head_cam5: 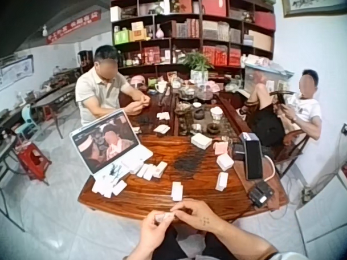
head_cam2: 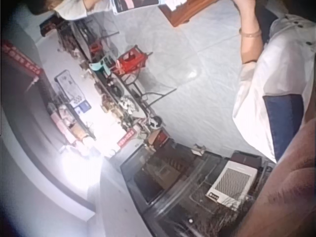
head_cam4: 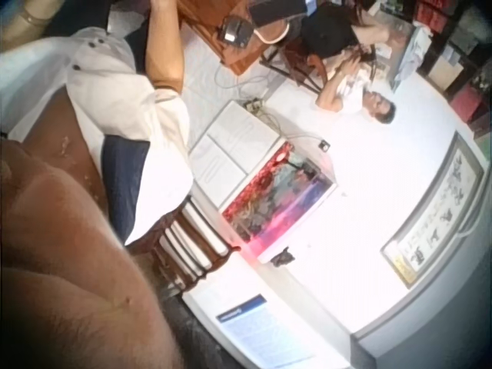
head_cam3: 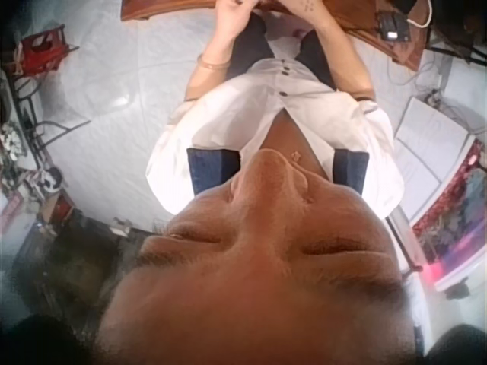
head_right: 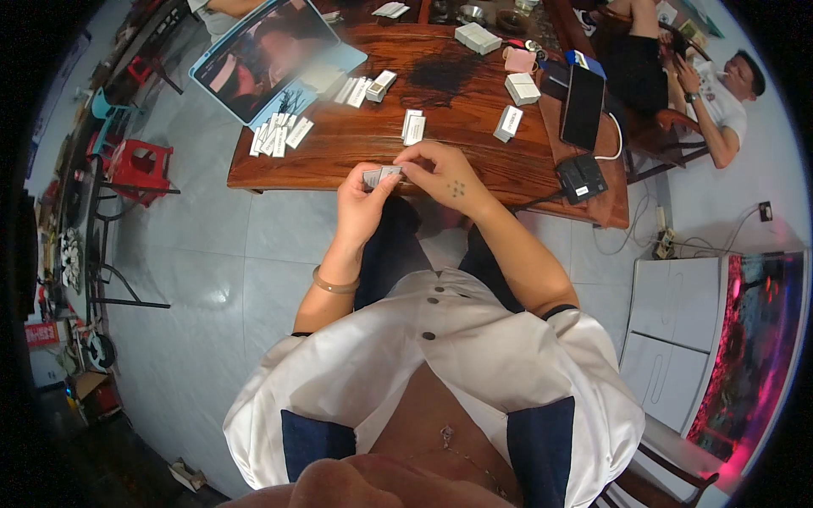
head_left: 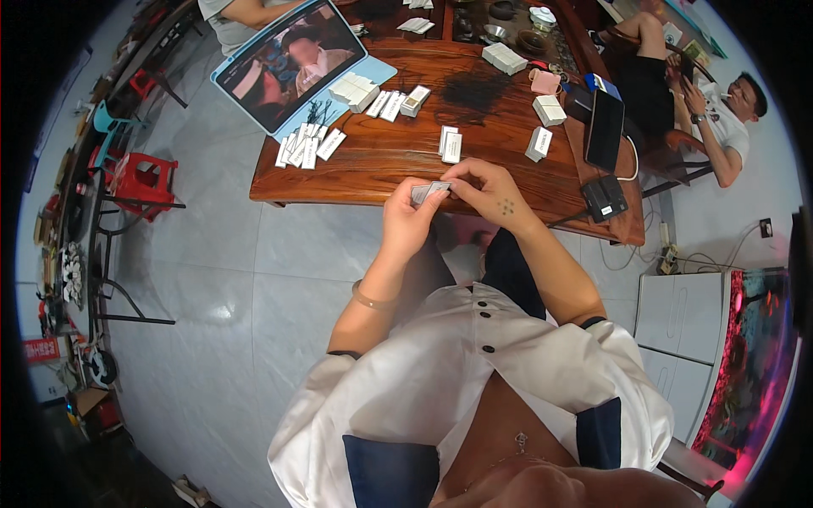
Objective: Assembling small plastic electrical connectors by inserting metal pins into white housings.
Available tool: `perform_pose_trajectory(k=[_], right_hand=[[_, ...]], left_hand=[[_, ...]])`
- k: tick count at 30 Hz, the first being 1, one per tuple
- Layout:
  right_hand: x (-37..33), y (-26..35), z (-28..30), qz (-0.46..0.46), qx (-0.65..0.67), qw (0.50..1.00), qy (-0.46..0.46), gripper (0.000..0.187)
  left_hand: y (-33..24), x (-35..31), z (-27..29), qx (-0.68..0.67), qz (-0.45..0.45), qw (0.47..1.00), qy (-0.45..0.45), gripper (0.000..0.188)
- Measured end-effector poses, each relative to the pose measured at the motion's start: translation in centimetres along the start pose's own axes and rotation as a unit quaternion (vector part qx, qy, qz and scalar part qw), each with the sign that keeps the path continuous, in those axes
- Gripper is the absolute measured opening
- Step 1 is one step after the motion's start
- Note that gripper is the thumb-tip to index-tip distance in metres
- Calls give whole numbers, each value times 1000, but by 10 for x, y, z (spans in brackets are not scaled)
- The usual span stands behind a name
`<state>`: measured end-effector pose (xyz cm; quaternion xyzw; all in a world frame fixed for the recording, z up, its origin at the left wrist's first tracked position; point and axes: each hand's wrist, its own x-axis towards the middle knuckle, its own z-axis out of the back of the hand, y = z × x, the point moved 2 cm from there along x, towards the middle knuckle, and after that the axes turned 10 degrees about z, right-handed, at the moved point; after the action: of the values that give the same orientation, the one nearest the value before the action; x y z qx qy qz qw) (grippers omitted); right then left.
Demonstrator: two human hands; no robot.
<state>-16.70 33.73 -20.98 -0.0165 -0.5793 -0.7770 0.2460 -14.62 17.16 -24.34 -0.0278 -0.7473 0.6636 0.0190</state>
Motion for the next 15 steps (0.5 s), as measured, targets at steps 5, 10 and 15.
perform_pose_trajectory(k=[5, 10, 15], right_hand=[[-5, 10, -6, -32, 39, 999, 10, 13], [-10, 8, -4, -9, 90, 992, -93, 13], [-12, 3, 1, -10, 84, 990, -111, 20]], left_hand=[[7, 0, 3, 43, -10, 999, -28, 16], [-3, -3, -2, 46, -12, 999, -10, 24], [-1, -3, -1, -55, 33, 998, 20, 33]])
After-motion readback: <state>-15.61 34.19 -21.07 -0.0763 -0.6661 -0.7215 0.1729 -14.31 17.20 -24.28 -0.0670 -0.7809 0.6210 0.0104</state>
